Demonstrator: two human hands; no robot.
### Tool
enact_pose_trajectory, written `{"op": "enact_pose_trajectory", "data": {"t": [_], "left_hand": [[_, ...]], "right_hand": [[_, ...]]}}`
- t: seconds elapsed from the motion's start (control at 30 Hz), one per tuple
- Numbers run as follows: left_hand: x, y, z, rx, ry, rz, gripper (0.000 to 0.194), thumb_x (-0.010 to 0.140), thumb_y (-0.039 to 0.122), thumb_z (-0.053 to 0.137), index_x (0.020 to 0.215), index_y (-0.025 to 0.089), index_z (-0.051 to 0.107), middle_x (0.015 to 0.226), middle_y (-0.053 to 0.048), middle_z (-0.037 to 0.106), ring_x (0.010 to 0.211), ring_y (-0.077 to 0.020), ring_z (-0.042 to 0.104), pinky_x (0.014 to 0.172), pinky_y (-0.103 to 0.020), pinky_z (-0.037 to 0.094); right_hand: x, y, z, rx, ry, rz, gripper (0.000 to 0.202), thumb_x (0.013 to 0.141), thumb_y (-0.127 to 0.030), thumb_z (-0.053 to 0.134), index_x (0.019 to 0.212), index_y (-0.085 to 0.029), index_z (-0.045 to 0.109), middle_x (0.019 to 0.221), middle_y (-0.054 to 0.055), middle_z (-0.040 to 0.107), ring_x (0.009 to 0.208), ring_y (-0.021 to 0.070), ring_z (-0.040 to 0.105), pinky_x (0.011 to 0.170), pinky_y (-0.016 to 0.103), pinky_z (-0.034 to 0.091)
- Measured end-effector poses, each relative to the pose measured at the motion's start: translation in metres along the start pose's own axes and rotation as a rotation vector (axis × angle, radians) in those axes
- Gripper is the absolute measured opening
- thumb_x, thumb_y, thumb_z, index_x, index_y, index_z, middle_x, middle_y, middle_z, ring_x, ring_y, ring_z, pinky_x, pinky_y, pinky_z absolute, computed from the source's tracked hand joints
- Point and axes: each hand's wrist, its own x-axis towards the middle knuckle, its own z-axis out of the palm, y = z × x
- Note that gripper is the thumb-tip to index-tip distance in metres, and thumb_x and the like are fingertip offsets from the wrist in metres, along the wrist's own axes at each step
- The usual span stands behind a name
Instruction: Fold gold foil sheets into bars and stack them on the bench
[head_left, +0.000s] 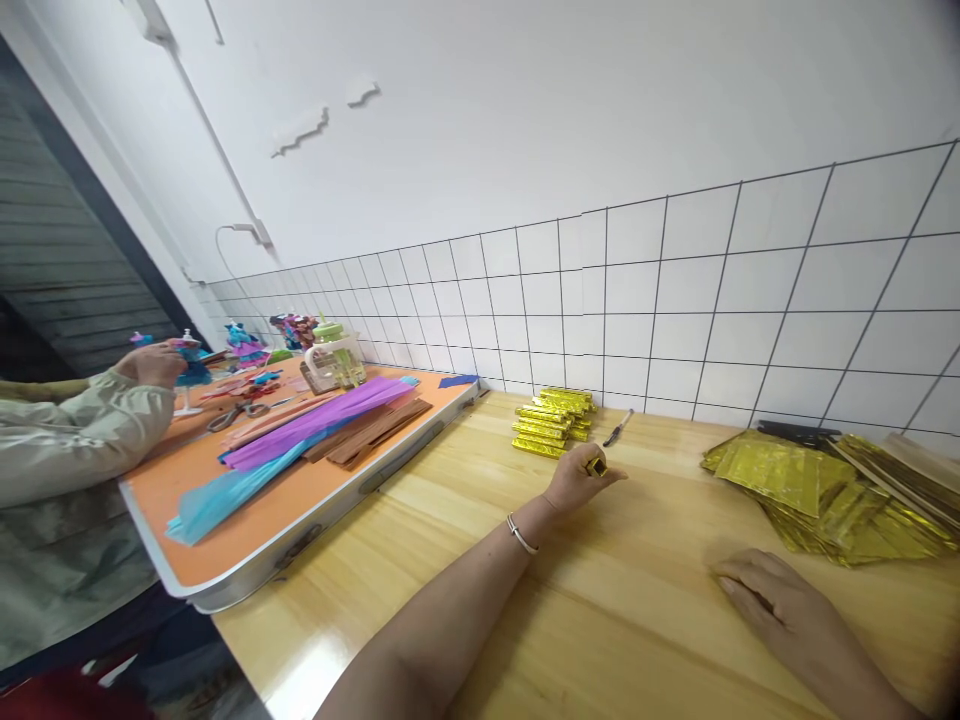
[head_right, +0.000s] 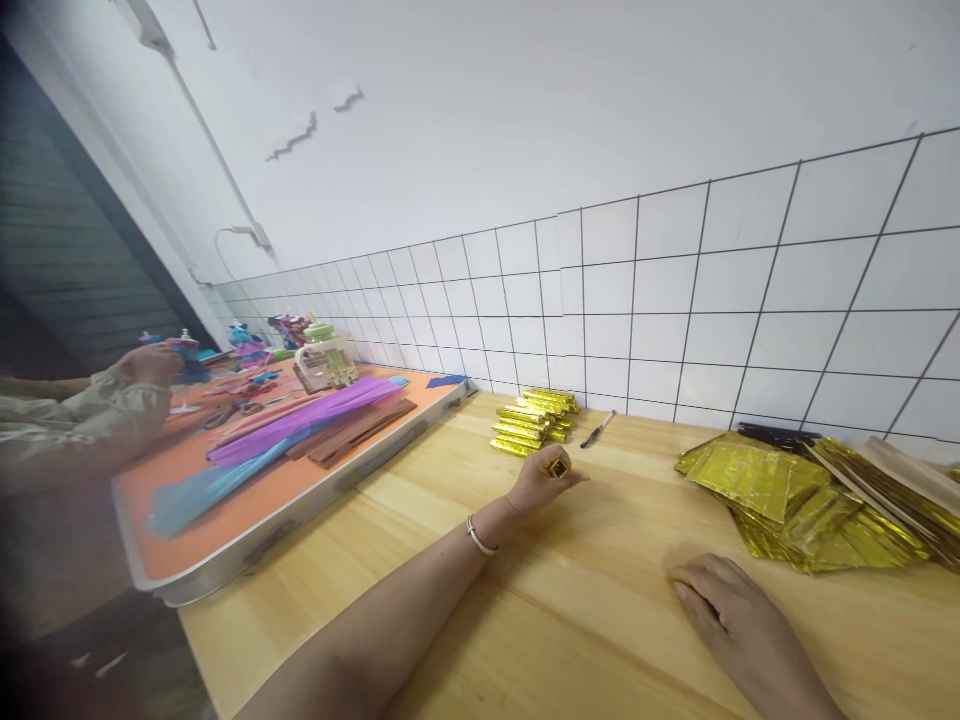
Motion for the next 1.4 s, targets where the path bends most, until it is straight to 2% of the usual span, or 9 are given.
{"op": "enact_pose_trajectory", "data": {"t": [0.2, 0.43, 0.57, 0.7, 0.9, 1.07, 1.17, 1.3, 1.4], "left_hand": [[0.018, -0.008, -0.025, 0.130, 0.052, -0.017, 0.030, 0.067, 0.042, 0.069, 0.071, 0.017, 0.051, 0.068, 0.003, 0.050, 0.064, -0.0100, 0.044, 0.059, -0.020, 0.034], [0.074, -0.053, -0.080, 0.287, 0.098, -0.122, 0.022, 0.071, 0.036, 0.063, 0.076, 0.017, 0.052, 0.069, 0.002, 0.051, 0.063, -0.0110, 0.045, 0.058, -0.022, 0.034], [0.110, -0.078, -0.086, 0.331, 0.038, -0.155, 0.026, 0.067, 0.038, 0.067, 0.081, 0.018, 0.057, 0.076, 0.001, 0.056, 0.070, -0.0132, 0.050, 0.065, -0.025, 0.039], [0.125, -0.095, -0.085, 0.337, -0.046, -0.183, 0.043, 0.052, 0.036, 0.077, 0.090, 0.020, 0.063, 0.093, -0.003, 0.061, 0.089, -0.0189, 0.054, 0.079, -0.028, 0.041], [0.105, -0.108, -0.100, 0.294, -0.035, -0.210, 0.042, 0.063, 0.029, 0.072, 0.102, 0.021, 0.062, 0.110, -0.005, 0.059, 0.105, -0.0219, 0.050, 0.091, -0.033, 0.039], [0.069, -0.105, -0.112, 0.239, 0.109, -0.238, 0.032, 0.069, 0.021, 0.065, 0.101, 0.021, 0.061, 0.112, -0.006, 0.056, 0.112, -0.0234, 0.046, 0.098, -0.038, 0.034], [0.041, -0.100, -0.114, 0.185, 0.205, -0.294, 0.027, 0.074, 0.020, 0.058, 0.101, 0.020, 0.060, 0.111, -0.007, 0.057, 0.109, -0.0234, 0.048, 0.093, -0.040, 0.037], [0.006, -0.084, -0.103, 0.079, 0.291, -0.378, 0.026, 0.075, 0.024, 0.055, 0.100, 0.019, 0.059, 0.107, -0.006, 0.058, 0.104, -0.0212, 0.051, 0.086, -0.035, 0.042], [-0.022, -0.058, -0.077, -0.024, 0.320, -0.442, 0.025, 0.076, 0.025, 0.052, 0.099, 0.018, 0.058, 0.101, -0.006, 0.060, 0.098, -0.0189, 0.054, 0.083, -0.032, 0.043]], "right_hand": [[0.002, -0.001, 0.000, 0.034, -0.042, 0.005, 0.030, 0.087, -0.044, 0.042, 0.099, -0.026, 0.063, 0.103, 0.007, 0.062, 0.099, 0.0248, 0.054, 0.088, 0.041, 0.044], [0.007, -0.001, 0.002, 0.050, -0.077, 0.039, 0.030, 0.087, -0.044, 0.041, 0.097, -0.026, 0.063, 0.095, 0.007, 0.061, 0.092, 0.0236, 0.056, 0.084, 0.040, 0.045], [0.008, -0.006, 0.000, 0.072, -0.084, 0.056, 0.029, 0.088, -0.044, 0.040, 0.095, -0.026, 0.062, 0.092, 0.006, 0.060, 0.088, 0.0228, 0.056, 0.081, 0.038, 0.046], [0.008, -0.013, -0.004, 0.086, -0.087, 0.061, 0.030, 0.089, -0.043, 0.039, 0.095, -0.026, 0.062, 0.092, 0.006, 0.061, 0.088, 0.0219, 0.056, 0.081, 0.036, 0.045], [0.010, -0.013, -0.005, 0.073, -0.073, 0.076, 0.029, 0.088, -0.042, 0.039, 0.095, -0.028, 0.063, 0.091, 0.004, 0.061, 0.086, 0.0208, 0.057, 0.076, 0.033, 0.046], [0.012, -0.016, -0.007, 0.063, -0.051, 0.061, 0.028, 0.088, -0.040, 0.039, 0.092, -0.028, 0.064, 0.088, 0.003, 0.061, 0.083, 0.0200, 0.057, 0.073, 0.032, 0.046], [0.011, -0.020, -0.009, 0.061, -0.045, 0.045, 0.028, 0.089, -0.039, 0.038, 0.092, -0.027, 0.063, 0.088, 0.003, 0.061, 0.083, 0.0192, 0.057, 0.073, 0.031, 0.046], [0.010, -0.017, -0.007, 0.027, -0.006, 0.008, 0.029, 0.089, -0.037, 0.037, 0.097, -0.026, 0.062, 0.093, 0.004, 0.062, 0.088, 0.0193, 0.057, 0.077, 0.032, 0.045], [0.010, -0.007, -0.007, -0.080, 0.144, -0.001, 0.030, 0.088, -0.036, 0.039, 0.106, -0.023, 0.060, 0.104, 0.006, 0.061, 0.098, 0.0217, 0.053, 0.086, 0.036, 0.042]]}}
